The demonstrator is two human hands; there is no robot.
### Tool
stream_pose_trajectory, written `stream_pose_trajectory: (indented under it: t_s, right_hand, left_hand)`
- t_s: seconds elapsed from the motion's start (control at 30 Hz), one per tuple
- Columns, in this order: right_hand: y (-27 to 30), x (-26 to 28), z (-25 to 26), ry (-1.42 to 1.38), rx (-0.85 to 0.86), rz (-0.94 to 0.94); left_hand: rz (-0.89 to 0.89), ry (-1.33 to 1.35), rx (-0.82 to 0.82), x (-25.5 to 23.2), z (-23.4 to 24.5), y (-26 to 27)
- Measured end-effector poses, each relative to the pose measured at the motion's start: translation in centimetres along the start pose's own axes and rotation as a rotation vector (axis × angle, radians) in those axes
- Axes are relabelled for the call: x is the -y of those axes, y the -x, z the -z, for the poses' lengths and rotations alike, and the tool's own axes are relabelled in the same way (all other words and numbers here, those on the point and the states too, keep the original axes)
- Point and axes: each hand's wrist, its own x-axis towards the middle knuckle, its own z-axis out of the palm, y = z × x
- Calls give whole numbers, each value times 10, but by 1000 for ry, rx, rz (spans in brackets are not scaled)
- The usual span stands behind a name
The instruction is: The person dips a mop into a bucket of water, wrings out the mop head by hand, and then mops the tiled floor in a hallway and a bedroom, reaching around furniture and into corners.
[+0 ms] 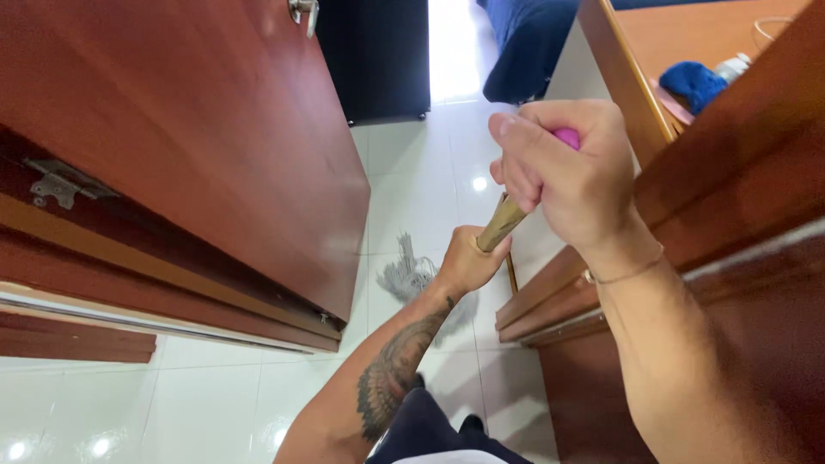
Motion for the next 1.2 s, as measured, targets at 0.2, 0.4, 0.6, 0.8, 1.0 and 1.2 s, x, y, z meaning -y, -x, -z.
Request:
stream_pose_trajectory:
  t_s: [0.2, 0.4, 0.6, 0.8, 1.0, 1.2]
  right_hand:
    - [25, -26, -26, 84, 20, -24]
    - [16, -111, -76, 353, 144, 148]
    - [30, -158, -106, 565, 229, 242]
    - [38, -156, -151, 380, 184, 74]
    - [61, -123, -180, 421, 211, 223]
    - [128, -50, -177, 74, 119, 110]
  left_hand:
    - [-166, 100, 20, 60, -5, -15]
    - [-180, -129, 134, 105, 71, -48]
    - [-78, -419, 110, 156, 131, -34]
    - [-115, -429, -13, 174, 169, 3]
    - [-31, -312, -139, 149, 166, 69]
    - [-33, -364, -142, 72, 137, 162]
